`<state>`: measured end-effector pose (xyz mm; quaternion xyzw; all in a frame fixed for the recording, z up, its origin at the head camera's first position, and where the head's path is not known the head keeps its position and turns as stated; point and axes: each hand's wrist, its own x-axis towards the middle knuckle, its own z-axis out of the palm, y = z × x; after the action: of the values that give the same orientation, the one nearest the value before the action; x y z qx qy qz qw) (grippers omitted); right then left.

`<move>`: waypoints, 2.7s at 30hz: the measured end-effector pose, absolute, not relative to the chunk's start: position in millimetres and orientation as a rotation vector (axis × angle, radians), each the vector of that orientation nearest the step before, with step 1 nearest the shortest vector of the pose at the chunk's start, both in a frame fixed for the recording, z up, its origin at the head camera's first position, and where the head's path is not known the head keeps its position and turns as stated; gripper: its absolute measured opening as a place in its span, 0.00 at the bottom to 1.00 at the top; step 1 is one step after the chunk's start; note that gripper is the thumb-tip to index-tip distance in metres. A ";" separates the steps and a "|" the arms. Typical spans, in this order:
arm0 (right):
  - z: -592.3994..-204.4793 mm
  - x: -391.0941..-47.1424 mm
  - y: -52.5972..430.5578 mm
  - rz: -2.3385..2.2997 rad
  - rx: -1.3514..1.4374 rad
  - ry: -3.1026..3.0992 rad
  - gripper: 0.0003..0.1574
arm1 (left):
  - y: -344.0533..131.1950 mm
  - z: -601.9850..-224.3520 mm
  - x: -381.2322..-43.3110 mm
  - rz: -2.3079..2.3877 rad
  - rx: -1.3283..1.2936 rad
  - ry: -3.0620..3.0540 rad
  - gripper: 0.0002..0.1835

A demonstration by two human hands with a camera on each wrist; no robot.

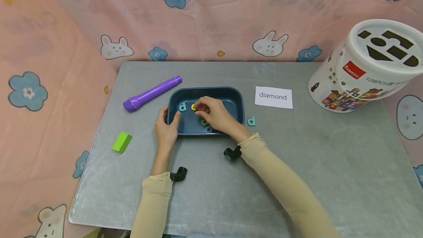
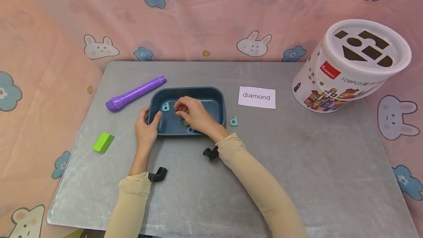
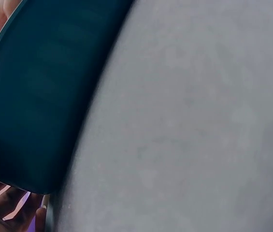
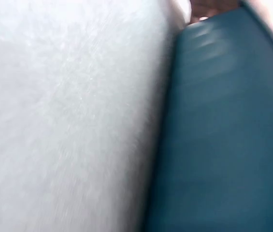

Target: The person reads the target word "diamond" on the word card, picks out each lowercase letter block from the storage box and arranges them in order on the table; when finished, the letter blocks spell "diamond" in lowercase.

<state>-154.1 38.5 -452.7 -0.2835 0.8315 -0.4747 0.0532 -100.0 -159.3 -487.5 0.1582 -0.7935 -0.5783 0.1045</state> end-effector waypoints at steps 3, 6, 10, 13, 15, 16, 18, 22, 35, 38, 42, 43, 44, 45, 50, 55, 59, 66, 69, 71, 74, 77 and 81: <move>-447.7 -148.5 50.6 -1.558 -0.800 2.513 0.13 | -158.4 -487.2 -99.8 -1.699 0.480 -2.348 0.26; -439.9 -142.5 65.8 -1.646 -0.772 2.497 0.14 | -158.0 -487.0 -100.2 -1.694 0.477 -2.353 0.26; -430.0 -133.9 88.2 -1.805 -0.754 2.434 0.07 | -157.9 -486.7 -100.3 -1.691 0.477 -2.353 0.26; -425.2 -129.6 105.5 -1.959 -0.738 2.337 0.06 | -158.0 -486.4 -100.3 -1.686 0.480 -2.351 0.25; -422.8 -127.4 117.7 -2.019 -0.717 2.286 0.10 | -158.1 -486.2 -100.4 -1.686 0.482 -2.357 0.26; -422.1 -126.6 123.7 -2.023 -0.703 2.283 0.12 | -158.1 -486.0 -100.3 -1.687 0.484 -2.359 0.26; -421.0 -125.4 135.4 -1.993 -0.678 2.314 0.15 | -158.5 -486.1 -100.1 -1.687 0.488 -2.363 0.26; -422.3 -125.1 154.2 -1.906 -0.670 2.436 0.14 | -159.7 -487.0 -100.1 -1.684 0.493 -2.366 0.26; -441.5 -124.9 194.9 -1.552 -0.327 2.811 0.07 | -158.7 -485.1 -100.2 -1.677 0.491 -2.384 0.27; -453.6 -124.5 204.2 -1.397 -0.262 2.849 0.06 | -157.8 -484.4 -100.1 -1.675 0.495 -2.383 0.27; -468.5 -124.6 212.6 -1.274 -0.260 2.853 0.06 | -157.5 -484.7 -100.5 -1.671 0.495 -2.383 0.27; -471.2 -124.8 213.5 -1.269 -0.265 2.848 0.06 | -157.6 -484.8 -100.6 -1.676 0.494 -2.381 0.27; -473.5 -125.1 214.2 -1.264 -0.266 2.843 0.05 | -157.7 -484.9 -100.7 -1.680 0.494 -2.380 0.27; -475.3 -125.3 214.5 -1.268 -0.270 2.834 0.05 | -157.7 -485.1 -100.7 -1.681 0.495 -2.377 0.27; -481.5 -126.4 213.6 -1.247 -0.254 2.789 0.04 | -157.9 -485.4 -100.4 -1.679 0.502 -2.382 0.27; -482.9 -127.0 209.9 -1.229 -0.216 2.775 0.04 | -158.4 -486.1 -100.5 -1.684 0.495 -2.367 0.26; -483.7 -127.0 207.8 -1.223 -0.208 2.789 0.05 | -158.2 -486.6 -100.5 -1.680 0.491 -2.363 0.25; -483.2 -125.5 203.7 -1.207 -0.237 2.861 0.03 | -157.9 -485.4 -99.9 -1.686 0.492 -2.367 0.26; -476.9 -123.1 195.6 -1.203 -0.254 2.916 0.03 | -157.8 -485.0 -99.6 -1.684 0.495 -2.367 0.25; -471.5 -121.4 188.3 -1.231 -0.274 2.945 0.04 | -157.6 -485.1 -99.4 -1.684 0.495 -2.365 0.25; -463.4 -119.2 175.1 -1.319 -0.362 2.963 0.05 | -157.2 -485.3 -99.1 -1.687 0.498 -2.363 0.25; -456.5 -116.5 158.6 -1.402 -0.503 2.964 0.05 | -157.4 -485.6 -99.1 -1.691 0.499 -2.362 0.26; -451.1 -112.1 133.7 -1.438 -0.693 2.902 0.09 | -159.0 -486.2 -99.4 -1.690 0.507 -2.371 0.26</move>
<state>-112.1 133.7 -451.1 -0.2084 0.8730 -0.4327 -0.0852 -99.4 -159.0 -486.2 0.1707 -0.7988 -0.5693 0.0931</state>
